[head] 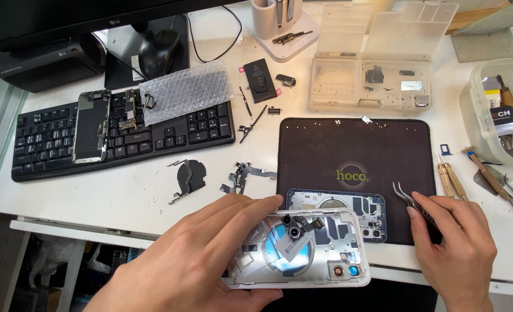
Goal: The person disassembles a smartphone, removes the wireless charging coil, and handles various internal components using tweezers and other tools. The person then places the components back into the phone frame.
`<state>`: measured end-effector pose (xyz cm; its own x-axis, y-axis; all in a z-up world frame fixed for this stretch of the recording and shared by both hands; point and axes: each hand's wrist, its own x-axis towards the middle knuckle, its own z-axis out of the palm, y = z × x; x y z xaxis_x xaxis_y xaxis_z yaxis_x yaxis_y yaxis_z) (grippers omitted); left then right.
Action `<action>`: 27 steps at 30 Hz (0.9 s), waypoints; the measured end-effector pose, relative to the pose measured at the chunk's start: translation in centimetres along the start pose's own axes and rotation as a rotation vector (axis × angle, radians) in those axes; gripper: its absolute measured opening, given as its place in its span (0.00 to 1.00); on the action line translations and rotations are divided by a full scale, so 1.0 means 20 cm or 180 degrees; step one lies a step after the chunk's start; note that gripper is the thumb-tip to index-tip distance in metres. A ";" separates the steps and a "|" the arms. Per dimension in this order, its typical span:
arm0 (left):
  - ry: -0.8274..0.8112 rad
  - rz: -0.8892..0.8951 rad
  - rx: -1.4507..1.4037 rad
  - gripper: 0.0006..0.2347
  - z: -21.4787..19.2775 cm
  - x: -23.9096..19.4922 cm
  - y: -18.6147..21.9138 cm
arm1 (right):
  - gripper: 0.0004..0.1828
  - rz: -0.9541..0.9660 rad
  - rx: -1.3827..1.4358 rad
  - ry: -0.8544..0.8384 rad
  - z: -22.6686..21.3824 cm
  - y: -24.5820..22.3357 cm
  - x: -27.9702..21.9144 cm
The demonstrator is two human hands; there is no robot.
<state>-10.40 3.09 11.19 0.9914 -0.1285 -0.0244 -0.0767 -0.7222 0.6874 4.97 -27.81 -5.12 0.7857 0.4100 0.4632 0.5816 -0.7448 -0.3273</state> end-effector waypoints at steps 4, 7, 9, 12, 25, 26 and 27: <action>0.0259 0.0586 0.0209 0.32 0.03 0.00 -0.01 | 0.16 0.0022 0.0018 -0.0033 0.00 0.00 0.00; 0.0509 0.0914 0.0808 0.32 0.08 0.00 -0.03 | 0.17 -0.0079 -0.0018 -0.0027 -0.02 -0.02 0.01; 0.0436 0.0971 0.0717 0.33 0.11 0.01 -0.05 | 0.18 -0.0163 -0.0070 -0.0072 -0.04 -0.04 0.04; 0.0430 0.1077 0.0711 0.33 0.15 0.01 -0.07 | 0.18 -0.0273 0.0236 0.0016 -0.10 -0.08 0.07; 0.0488 0.1213 0.0621 0.37 0.27 0.07 -0.15 | 0.18 -0.1684 0.2045 -0.0852 -0.17 -0.37 0.35; 0.0469 0.1200 0.0613 0.37 0.28 0.07 -0.16 | 0.17 -0.1676 0.1990 -0.0906 -0.16 -0.38 0.36; 0.0458 0.1195 0.0613 0.38 0.28 0.07 -0.16 | 0.16 -0.1676 0.1930 -0.0949 -0.15 -0.39 0.37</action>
<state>-9.33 1.43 4.89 0.8947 -0.3198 0.3117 -0.4389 -0.7588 0.4812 5.66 -20.64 3.38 0.3547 0.8080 0.4705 0.8318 -0.0429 -0.5534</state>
